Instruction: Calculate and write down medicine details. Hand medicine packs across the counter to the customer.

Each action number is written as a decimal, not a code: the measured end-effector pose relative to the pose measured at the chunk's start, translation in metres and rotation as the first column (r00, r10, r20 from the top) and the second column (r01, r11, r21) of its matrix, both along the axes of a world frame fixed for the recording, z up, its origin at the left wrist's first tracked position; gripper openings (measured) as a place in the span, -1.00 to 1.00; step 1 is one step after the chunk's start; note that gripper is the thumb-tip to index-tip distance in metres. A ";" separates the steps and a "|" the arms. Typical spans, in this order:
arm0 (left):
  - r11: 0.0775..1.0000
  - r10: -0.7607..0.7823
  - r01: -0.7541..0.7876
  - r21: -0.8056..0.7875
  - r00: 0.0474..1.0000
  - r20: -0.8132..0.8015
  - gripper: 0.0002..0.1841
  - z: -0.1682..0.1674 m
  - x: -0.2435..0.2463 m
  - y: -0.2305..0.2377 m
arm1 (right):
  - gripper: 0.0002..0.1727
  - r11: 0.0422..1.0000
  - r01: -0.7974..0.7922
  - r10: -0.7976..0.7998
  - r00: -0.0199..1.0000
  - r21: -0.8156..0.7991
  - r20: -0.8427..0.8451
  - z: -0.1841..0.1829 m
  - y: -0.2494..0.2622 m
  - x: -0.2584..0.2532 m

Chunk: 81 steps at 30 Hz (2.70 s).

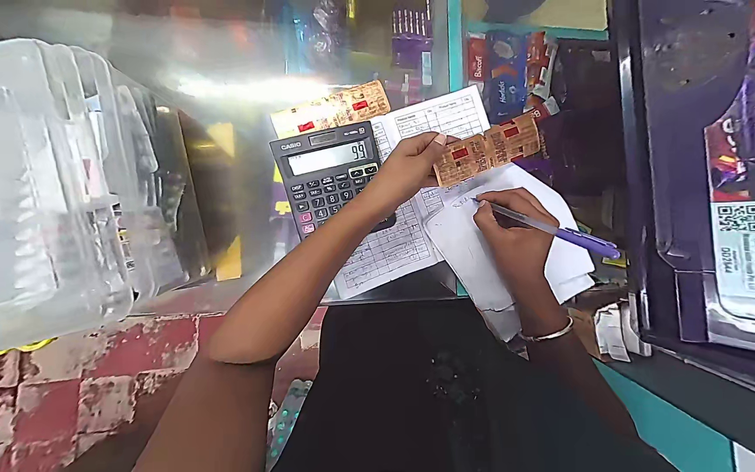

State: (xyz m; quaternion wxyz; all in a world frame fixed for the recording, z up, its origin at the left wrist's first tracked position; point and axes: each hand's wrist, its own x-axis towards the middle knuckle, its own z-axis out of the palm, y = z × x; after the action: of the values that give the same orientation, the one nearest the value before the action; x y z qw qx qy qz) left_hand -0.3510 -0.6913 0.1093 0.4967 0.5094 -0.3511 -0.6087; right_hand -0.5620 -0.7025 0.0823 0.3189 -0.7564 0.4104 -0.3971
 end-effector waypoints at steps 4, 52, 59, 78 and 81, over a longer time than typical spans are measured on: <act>1.000 0.001 -0.001 0.001 1.000 0.006 -0.59 0.001 0.000 0.001 | -0.86 0.999 -0.023 0.022 0.999 0.027 0.038 -0.001 -0.001 -0.002; 1.000 0.001 -0.001 -0.002 1.000 -0.028 -0.60 0.002 0.000 0.002 | -0.89 1.000 0.022 -0.023 0.999 0.019 0.037 -0.002 0.001 -0.002; 1.000 0.002 -0.002 0.006 1.000 -0.021 -0.59 0.000 0.000 0.000 | -0.88 0.999 0.027 -0.026 1.000 -0.028 0.009 -0.003 -0.001 -0.001; 1.000 0.012 -0.012 0.001 1.000 -0.024 -0.60 0.001 0.000 0.000 | -0.88 0.999 0.036 -0.035 0.999 -0.030 0.038 -0.004 -0.001 0.000; 1.000 0.000 0.000 0.003 1.000 -0.022 -0.58 0.001 0.000 0.000 | -0.88 0.998 0.043 -0.041 0.999 -0.037 0.030 -0.004 -0.001 -0.001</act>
State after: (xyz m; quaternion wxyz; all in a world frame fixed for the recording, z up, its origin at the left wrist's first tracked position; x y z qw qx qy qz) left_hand -0.3508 -0.6913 0.1102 0.4998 0.5035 -0.3445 -0.6148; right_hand -0.5627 -0.7030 0.0783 0.3021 -0.7476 0.4139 -0.4226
